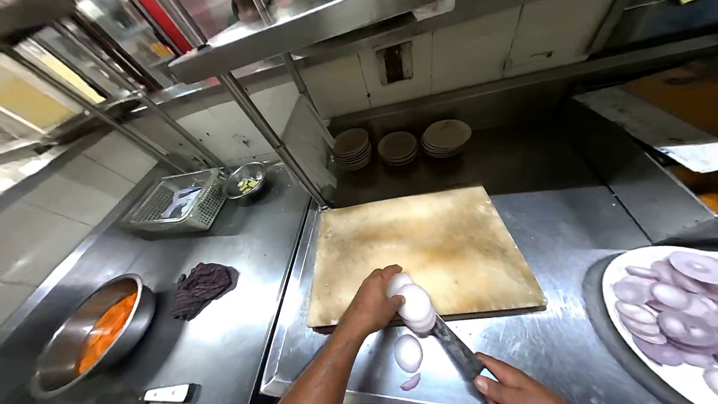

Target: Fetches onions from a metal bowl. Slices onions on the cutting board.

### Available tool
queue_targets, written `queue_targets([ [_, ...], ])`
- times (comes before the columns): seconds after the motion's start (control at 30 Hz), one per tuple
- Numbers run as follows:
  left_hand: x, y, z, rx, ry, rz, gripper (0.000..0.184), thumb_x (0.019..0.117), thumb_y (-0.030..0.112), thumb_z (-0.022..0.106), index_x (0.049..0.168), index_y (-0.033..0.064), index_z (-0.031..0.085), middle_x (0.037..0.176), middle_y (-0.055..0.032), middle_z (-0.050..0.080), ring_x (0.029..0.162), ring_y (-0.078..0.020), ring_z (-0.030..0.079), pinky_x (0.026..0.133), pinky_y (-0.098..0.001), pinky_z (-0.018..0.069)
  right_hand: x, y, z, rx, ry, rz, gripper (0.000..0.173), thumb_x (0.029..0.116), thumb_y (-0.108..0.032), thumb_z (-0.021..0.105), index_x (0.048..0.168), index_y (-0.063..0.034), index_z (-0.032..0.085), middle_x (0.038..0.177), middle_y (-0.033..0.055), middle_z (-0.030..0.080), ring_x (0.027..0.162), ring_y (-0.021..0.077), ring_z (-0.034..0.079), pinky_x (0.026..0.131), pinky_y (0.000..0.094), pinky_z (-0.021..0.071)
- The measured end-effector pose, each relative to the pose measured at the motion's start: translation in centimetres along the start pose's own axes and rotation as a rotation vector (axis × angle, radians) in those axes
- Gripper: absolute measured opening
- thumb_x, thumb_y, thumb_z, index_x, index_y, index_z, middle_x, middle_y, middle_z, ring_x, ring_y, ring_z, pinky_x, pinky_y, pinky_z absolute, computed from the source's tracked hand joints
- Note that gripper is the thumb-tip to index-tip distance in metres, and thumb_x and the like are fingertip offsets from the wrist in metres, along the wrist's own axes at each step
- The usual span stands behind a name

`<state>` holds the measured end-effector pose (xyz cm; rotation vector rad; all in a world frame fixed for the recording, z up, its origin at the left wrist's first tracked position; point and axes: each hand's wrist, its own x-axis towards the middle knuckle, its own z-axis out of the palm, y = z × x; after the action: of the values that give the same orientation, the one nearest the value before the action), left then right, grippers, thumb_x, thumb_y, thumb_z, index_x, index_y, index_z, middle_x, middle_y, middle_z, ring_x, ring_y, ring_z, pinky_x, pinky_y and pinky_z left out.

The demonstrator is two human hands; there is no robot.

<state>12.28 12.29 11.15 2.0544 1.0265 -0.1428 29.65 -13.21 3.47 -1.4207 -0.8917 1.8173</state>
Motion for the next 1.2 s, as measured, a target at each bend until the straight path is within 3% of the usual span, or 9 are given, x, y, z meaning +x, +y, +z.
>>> queue_targets([
  [0.27, 0.9, 0.5, 0.4, -0.016, -0.027, 0.022, 0.055, 0.0923, 0.018, 0.071, 0.145, 0.0161, 0.056, 0.136, -0.0152, 0.059, 0.121, -0.0257, 0.062, 0.105, -0.0445, 0.0503, -0.6, 0.3, -0.2, 0.080, -0.014, -0.022, 0.031, 0.1042, -0.031, 0.046, 0.128, -0.0119, 0.049, 0.067, 0.0001, 0.050, 0.048, 0.0141, 0.051, 0.044, 0.0320, 0.0476],
  [0.43, 1.6, 2.3, 0.8, -0.028, -0.050, 0.088, 0.054, 0.0907, 0.016, 0.072, 0.143, 0.0142, 0.058, 0.135, -0.0159, 0.061, 0.118, -0.0279, 0.064, 0.103, -0.0475, 0.0526, -2.8, -0.2, 0.2, 0.136, 0.054, -0.023, 0.036, 0.1039, -0.034, 0.049, 0.135, -0.0149, 0.048, 0.067, -0.0002, 0.048, 0.048, 0.0130, 0.049, 0.045, 0.0314, 0.0479],
  [0.63, 4.3, 9.4, 4.0, 0.026, -0.179, 0.220, 0.054, 0.0911, 0.017, 0.073, 0.143, 0.0144, 0.057, 0.137, -0.0147, 0.060, 0.119, -0.0277, 0.063, 0.102, -0.0468, 0.0524, -8.6, 1.7, -0.6, 0.218, 0.249, -0.074, 0.035, 0.1031, -0.034, 0.050, 0.132, -0.0136, 0.049, 0.068, 0.0002, 0.049, 0.049, 0.0130, 0.050, 0.047, 0.0318, 0.0488],
  [0.83, 7.4, 18.9, 11.4, 0.123, -0.342, 0.451, 0.053, 0.0914, 0.019, 0.074, 0.142, 0.0180, 0.059, 0.134, -0.0121, 0.062, 0.118, -0.0265, 0.063, 0.102, -0.0489, 0.0524, -16.0, 5.8, -1.6, 0.345, 0.532, -0.159, 0.034, 0.1034, -0.031, 0.050, 0.132, -0.0129, 0.051, 0.066, -0.0010, 0.051, 0.048, 0.0113, 0.050, 0.045, 0.0291, 0.0472],
  [0.97, 8.9, 25.6, 16.8, 0.153, -0.450, 0.607, 0.054, 0.0905, 0.013, 0.075, 0.142, 0.0143, 0.059, 0.129, -0.0172, 0.063, 0.113, -0.0313, 0.064, 0.099, -0.0523, 0.0528, -20.5, 8.1, -3.1, 0.408, 0.684, -0.183, 0.032, 0.1030, -0.031, 0.049, 0.130, -0.0133, 0.049, 0.067, -0.0027, 0.051, 0.048, 0.0108, 0.050, 0.045, 0.0285, 0.0476],
  [1.2, 12.2, 33.4, 24.4, 0.218, -0.528, 0.734, 0.054, 0.0910, 0.011, 0.074, 0.143, 0.0121, 0.058, 0.132, -0.0216, 0.061, 0.121, -0.0363, 0.061, 0.103, -0.0562, 0.0489, -24.8, 10.9, -8.2, 0.420, 0.843, -0.104, 0.030, 0.1018, -0.033, 0.047, 0.126, -0.0156, 0.049, 0.065, -0.0016, 0.050, 0.044, 0.0125, 0.050, 0.041, 0.0289, 0.0477],
])
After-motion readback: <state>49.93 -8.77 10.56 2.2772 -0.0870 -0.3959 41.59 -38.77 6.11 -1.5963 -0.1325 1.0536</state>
